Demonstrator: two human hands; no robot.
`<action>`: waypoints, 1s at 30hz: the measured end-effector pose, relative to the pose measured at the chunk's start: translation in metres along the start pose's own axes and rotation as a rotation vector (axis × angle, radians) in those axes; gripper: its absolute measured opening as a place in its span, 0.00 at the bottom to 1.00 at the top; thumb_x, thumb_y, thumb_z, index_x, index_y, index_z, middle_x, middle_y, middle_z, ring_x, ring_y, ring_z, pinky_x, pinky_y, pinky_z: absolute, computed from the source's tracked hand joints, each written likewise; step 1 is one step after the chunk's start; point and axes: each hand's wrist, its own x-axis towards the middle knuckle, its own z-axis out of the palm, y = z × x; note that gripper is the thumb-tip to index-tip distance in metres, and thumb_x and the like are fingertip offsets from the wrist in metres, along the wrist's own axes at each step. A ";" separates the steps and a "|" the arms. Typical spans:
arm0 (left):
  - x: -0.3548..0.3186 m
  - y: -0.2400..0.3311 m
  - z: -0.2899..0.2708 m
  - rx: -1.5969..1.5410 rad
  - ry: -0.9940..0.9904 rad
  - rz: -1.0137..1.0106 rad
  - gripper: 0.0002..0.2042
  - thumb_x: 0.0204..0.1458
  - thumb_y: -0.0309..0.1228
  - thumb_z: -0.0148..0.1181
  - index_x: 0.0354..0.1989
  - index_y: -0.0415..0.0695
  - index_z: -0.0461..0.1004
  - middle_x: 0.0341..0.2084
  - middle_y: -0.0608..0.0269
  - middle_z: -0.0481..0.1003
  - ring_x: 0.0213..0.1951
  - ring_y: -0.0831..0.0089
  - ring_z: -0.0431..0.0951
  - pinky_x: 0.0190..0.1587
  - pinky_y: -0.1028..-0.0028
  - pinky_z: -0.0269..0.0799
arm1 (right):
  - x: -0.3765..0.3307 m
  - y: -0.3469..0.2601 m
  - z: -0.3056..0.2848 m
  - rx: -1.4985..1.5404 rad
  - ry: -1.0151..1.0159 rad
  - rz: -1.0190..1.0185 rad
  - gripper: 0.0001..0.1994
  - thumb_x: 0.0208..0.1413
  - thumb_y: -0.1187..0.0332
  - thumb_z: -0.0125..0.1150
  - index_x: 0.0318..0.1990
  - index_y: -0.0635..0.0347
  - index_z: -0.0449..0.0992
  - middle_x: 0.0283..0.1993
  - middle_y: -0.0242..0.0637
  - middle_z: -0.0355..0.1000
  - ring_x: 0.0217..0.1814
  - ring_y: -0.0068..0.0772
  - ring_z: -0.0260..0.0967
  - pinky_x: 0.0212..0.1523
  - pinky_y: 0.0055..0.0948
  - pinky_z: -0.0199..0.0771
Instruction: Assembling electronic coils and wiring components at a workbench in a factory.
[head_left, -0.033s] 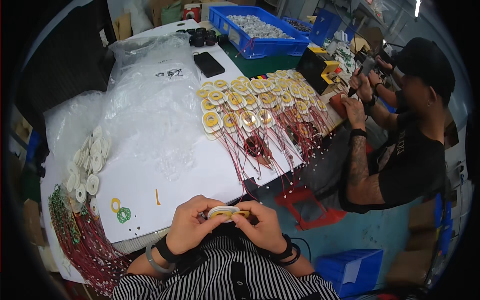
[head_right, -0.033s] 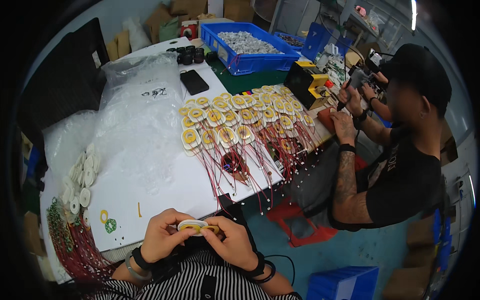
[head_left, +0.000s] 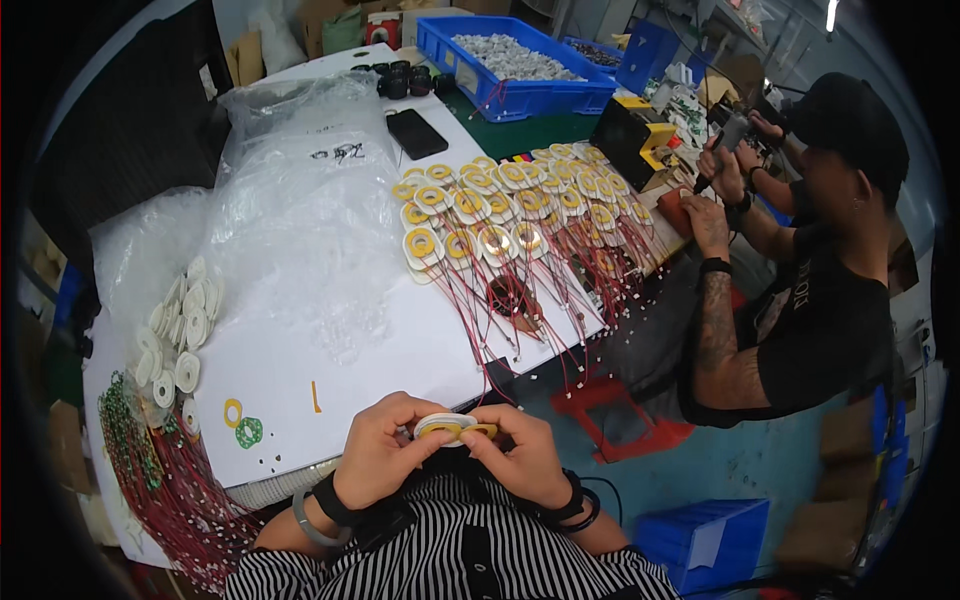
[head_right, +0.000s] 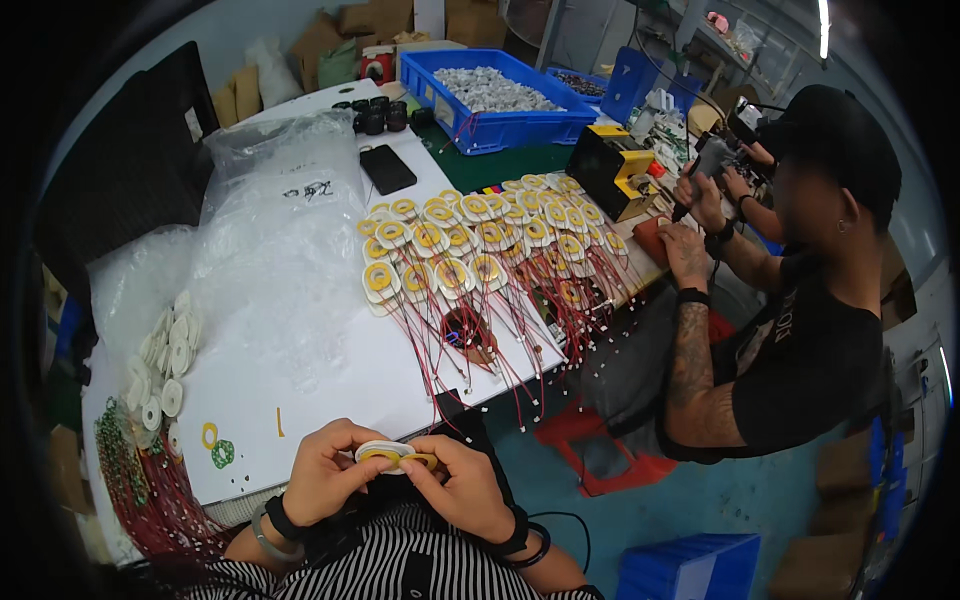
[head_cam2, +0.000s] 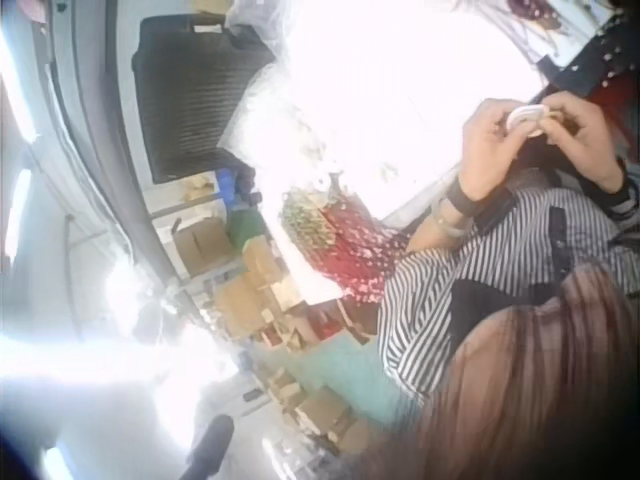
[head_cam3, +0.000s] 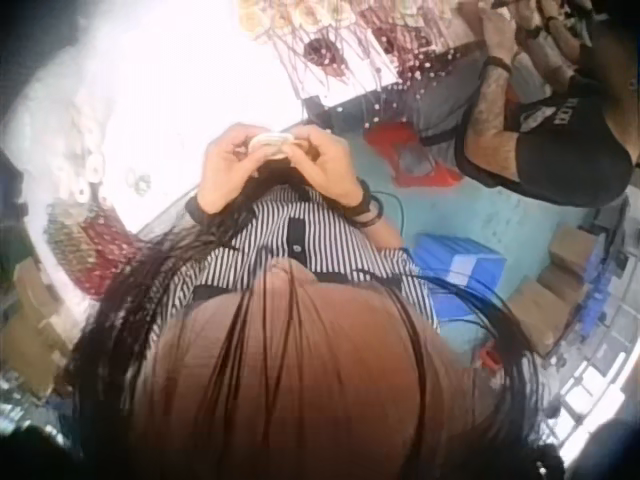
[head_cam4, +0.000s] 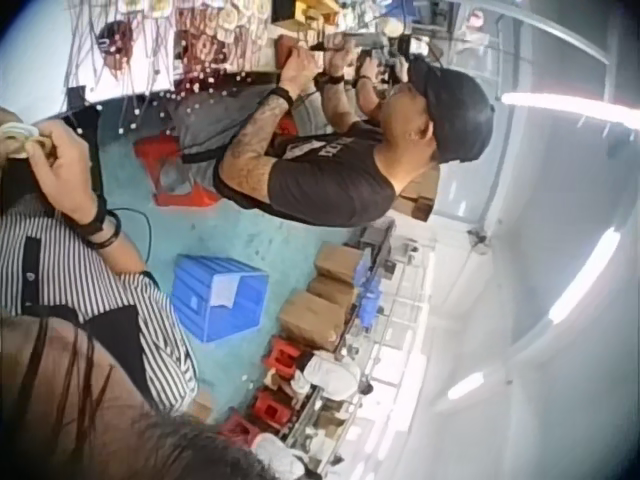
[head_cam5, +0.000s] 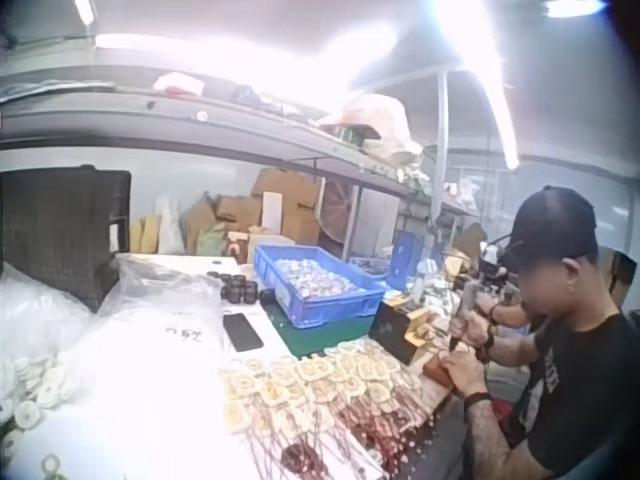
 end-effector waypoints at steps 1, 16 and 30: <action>0.001 -0.001 0.001 0.075 -0.024 0.014 0.10 0.52 0.24 0.64 0.41 0.33 0.76 0.34 0.62 0.73 0.26 0.84 0.75 0.24 0.86 0.73 | -0.001 -0.002 -0.001 0.006 0.010 -0.021 0.12 0.58 0.71 0.62 0.46 0.68 0.74 0.32 0.35 0.75 0.27 0.15 0.69 0.27 0.17 0.68; 0.034 0.053 0.004 0.229 -0.229 -0.013 0.10 0.51 0.25 0.65 0.39 0.35 0.76 0.30 0.63 0.76 0.23 0.82 0.75 0.23 0.84 0.72 | -0.015 -0.003 -0.026 0.281 0.045 0.051 0.07 0.61 0.72 0.58 0.42 0.69 0.73 0.32 0.37 0.77 0.28 0.20 0.76 0.28 0.17 0.76; 0.220 0.082 -0.096 0.283 -0.269 -0.030 0.16 0.49 0.29 0.68 0.45 0.39 0.73 0.29 0.66 0.77 0.24 0.83 0.73 0.24 0.82 0.69 | -0.020 0.031 -0.063 0.408 0.163 0.095 0.06 0.62 0.74 0.54 0.42 0.69 0.71 0.42 0.44 0.76 0.41 0.33 0.78 0.36 0.22 0.79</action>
